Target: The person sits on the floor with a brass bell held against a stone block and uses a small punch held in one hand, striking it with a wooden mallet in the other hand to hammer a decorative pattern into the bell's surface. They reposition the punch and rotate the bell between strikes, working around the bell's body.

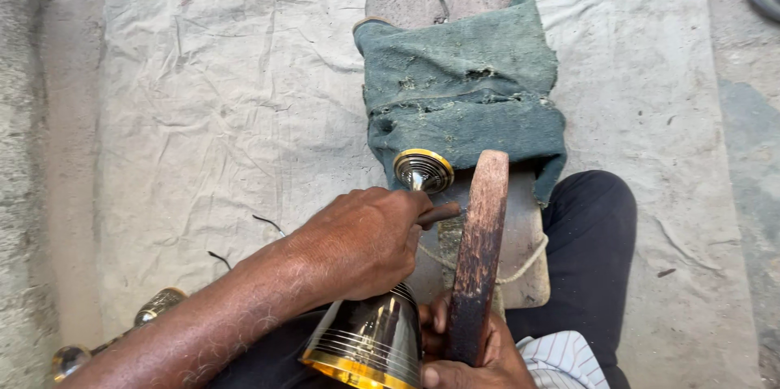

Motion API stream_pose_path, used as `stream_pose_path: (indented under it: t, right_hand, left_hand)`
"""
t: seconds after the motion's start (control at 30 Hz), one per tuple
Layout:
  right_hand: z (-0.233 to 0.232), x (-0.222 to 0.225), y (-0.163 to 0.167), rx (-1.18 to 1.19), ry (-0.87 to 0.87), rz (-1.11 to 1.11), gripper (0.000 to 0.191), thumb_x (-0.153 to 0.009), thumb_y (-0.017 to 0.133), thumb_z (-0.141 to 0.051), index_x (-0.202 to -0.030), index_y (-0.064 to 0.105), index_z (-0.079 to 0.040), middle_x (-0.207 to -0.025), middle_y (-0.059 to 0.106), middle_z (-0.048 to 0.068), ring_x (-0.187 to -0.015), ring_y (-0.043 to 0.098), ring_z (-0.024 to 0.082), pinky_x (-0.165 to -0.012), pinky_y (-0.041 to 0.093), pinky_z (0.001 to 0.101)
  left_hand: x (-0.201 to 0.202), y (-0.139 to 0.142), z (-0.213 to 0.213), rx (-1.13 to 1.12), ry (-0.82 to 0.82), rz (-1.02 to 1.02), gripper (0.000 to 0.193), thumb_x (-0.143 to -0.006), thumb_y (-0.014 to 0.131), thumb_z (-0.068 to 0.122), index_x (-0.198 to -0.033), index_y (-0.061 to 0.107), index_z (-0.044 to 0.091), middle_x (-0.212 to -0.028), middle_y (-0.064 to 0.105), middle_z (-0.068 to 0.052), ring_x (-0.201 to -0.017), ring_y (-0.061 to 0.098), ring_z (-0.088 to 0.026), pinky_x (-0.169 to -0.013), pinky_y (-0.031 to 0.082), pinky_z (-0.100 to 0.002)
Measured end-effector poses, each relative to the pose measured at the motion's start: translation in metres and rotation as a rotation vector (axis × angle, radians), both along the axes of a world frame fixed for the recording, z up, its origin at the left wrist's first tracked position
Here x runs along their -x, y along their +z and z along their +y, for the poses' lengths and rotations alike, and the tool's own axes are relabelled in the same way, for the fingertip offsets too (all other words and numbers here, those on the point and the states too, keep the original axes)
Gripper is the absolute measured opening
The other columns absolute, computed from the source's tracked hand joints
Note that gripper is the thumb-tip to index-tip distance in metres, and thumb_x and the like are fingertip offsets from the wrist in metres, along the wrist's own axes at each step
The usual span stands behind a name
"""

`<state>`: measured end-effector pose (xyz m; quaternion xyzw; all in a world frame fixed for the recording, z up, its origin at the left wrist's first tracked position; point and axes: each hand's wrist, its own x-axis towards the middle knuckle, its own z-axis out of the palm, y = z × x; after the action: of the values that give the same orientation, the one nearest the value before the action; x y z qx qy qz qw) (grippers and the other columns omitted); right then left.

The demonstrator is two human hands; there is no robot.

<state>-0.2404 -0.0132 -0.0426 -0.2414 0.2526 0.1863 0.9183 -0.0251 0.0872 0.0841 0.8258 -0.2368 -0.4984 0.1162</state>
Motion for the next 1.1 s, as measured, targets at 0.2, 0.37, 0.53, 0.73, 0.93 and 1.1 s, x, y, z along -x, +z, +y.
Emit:
stream_pose_path:
  t: [0.2, 0.37, 0.53, 0.73, 0.93, 1.1]
  right_hand:
    - [-0.02, 0.01, -0.013, 0.119, 0.036, -0.002, 0.048, -0.075, 0.082, 0.001, -0.11, 0.048, 0.0, -0.108, 0.068, 0.03, -0.096, 0.075, 0.036, -0.078, 0.065, 0.0529]
    - [-0.062, 0.021, -0.022, 0.159, -0.164, -0.175, 0.048, -0.089, 0.075, 0.004, -0.122, 0.041, 0.0, -0.103, 0.065, 0.035, -0.085, 0.073, 0.037, -0.071, 0.061, 0.0513]
    - [-0.103, 0.03, -0.032, 0.307, -0.267, -0.154, 0.057, -0.094, 0.068, -0.001, -0.14, 0.035, -0.001, -0.105, 0.064, 0.033, -0.082, 0.07, 0.028, -0.069, 0.059, 0.0456]
    - [-0.139, 0.034, -0.021, 0.431, -0.087, 0.002, 0.071, -0.096, 0.072, -0.004, -0.155, 0.033, 0.003, -0.103, 0.061, 0.038, -0.064, 0.068, 0.032, -0.059, 0.056, 0.0453]
    - [-0.151, 0.033, 0.007, 1.148, -0.105, -0.31, 0.063, -0.082, 0.074, -0.003, -0.139, 0.05, 0.009, -0.099, 0.068, 0.02, -0.085, 0.072, 0.02, -0.087, 0.063, 0.0395]
    - [-0.154, 0.029, -0.015, 1.185, 0.051, -0.173, 0.059, -0.072, 0.084, 0.0, -0.123, 0.054, 0.003, -0.087, 0.071, 0.012, -0.085, 0.072, 0.017, -0.08, 0.061, 0.0377]
  left_hand:
    - [-0.008, -0.016, 0.007, 0.165, -0.039, -0.48, 0.029, -0.1, 0.057, 0.023, -0.126, 0.07, 0.022, -0.099, 0.071, -0.011, -0.088, 0.069, -0.025, -0.075, 0.058, -0.043]
    - [-0.03, -0.037, 0.003, 0.391, 0.001, -0.66, 0.025, -0.092, 0.073, 0.027, -0.117, 0.081, 0.029, -0.089, 0.074, -0.004, -0.08, 0.069, -0.019, -0.066, 0.059, -0.039]
    - [-0.046, -0.052, -0.025, 0.557, 0.13, -0.237, 0.038, -0.089, 0.074, 0.026, -0.125, 0.069, 0.02, -0.098, 0.079, -0.006, -0.082, 0.079, -0.015, -0.069, 0.065, -0.034]
    - [-0.042, -0.063, -0.043, 0.765, -0.125, -0.285, 0.034, -0.084, 0.077, 0.018, -0.117, 0.073, 0.015, -0.101, 0.078, -0.006, -0.089, 0.078, -0.018, -0.072, 0.067, -0.034]
    - [-0.033, -0.065, -0.051, 0.776, -0.322, -0.41, 0.023, -0.084, 0.078, 0.018, -0.107, 0.074, 0.017, -0.094, 0.078, -0.002, -0.086, 0.077, -0.02, -0.076, 0.062, -0.039]
    - [-0.033, -0.057, -0.058, 0.769, -0.361, -0.45, 0.036, -0.084, 0.076, 0.013, -0.118, 0.066, 0.016, -0.091, 0.075, -0.005, -0.082, 0.074, -0.031, -0.068, 0.057, -0.049]
